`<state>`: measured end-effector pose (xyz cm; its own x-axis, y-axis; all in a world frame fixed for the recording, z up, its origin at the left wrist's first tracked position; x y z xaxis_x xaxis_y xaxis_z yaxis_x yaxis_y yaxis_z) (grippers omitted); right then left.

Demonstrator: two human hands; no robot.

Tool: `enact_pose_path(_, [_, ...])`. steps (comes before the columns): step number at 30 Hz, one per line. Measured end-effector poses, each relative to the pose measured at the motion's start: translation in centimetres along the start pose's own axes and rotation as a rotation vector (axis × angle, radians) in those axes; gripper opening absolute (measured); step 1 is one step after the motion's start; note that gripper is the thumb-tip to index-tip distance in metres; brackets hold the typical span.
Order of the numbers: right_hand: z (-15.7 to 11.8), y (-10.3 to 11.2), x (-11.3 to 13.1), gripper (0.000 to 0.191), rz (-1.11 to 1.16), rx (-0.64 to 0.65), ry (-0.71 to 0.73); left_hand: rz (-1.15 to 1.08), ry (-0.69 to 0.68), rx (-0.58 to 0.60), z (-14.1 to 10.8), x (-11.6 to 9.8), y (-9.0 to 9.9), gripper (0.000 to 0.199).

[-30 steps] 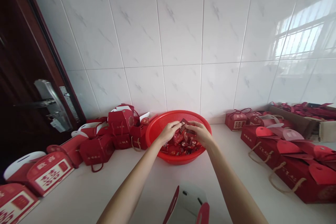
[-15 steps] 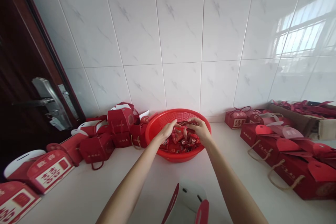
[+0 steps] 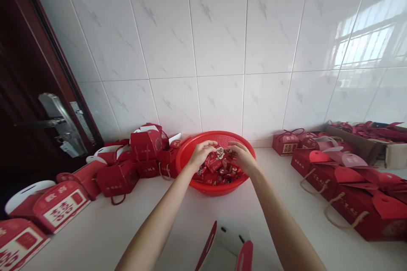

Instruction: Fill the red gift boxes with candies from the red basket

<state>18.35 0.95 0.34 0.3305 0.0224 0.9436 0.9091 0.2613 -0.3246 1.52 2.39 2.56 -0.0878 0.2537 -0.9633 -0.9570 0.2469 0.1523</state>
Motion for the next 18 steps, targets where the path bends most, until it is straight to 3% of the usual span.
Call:
enact_pose_path(6, [-0.4,-0.7,0.0,0.047,-0.074,0.116,-0.026,0.06,-0.01,0.102,0.1,0.1,-0.6,0.036])
enact_pose_path(10, [-0.4,-0.4,0.2,0.047,-0.092,0.048,0.01,-0.028,0.106,0.112,0.2,0.8,-0.4,0.052])
enact_pose_path(15, [-0.3,-0.4,0.4,0.044,-0.089,0.02,0.031,-0.092,0.142,0.105,0.4,1.3,-0.3,0.038])
enact_pose_path(18, [-0.3,-0.3,0.5,0.044,-0.085,-0.006,0.056,-0.043,0.143,0.098,0.5,1.5,-0.3,0.043])
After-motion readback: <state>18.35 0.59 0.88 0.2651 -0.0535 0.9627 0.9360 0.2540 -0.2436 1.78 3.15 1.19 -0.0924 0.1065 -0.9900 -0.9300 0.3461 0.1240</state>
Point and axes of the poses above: each hand's wrist, its own z-axis towards the middle knuckle, its own y-axis out of the back of the hand, x = y × z, the point moved 5 cm from there along z, towards the middle knuckle, and after that the axes turned 11 degrees about x, right-handed, at the moved point
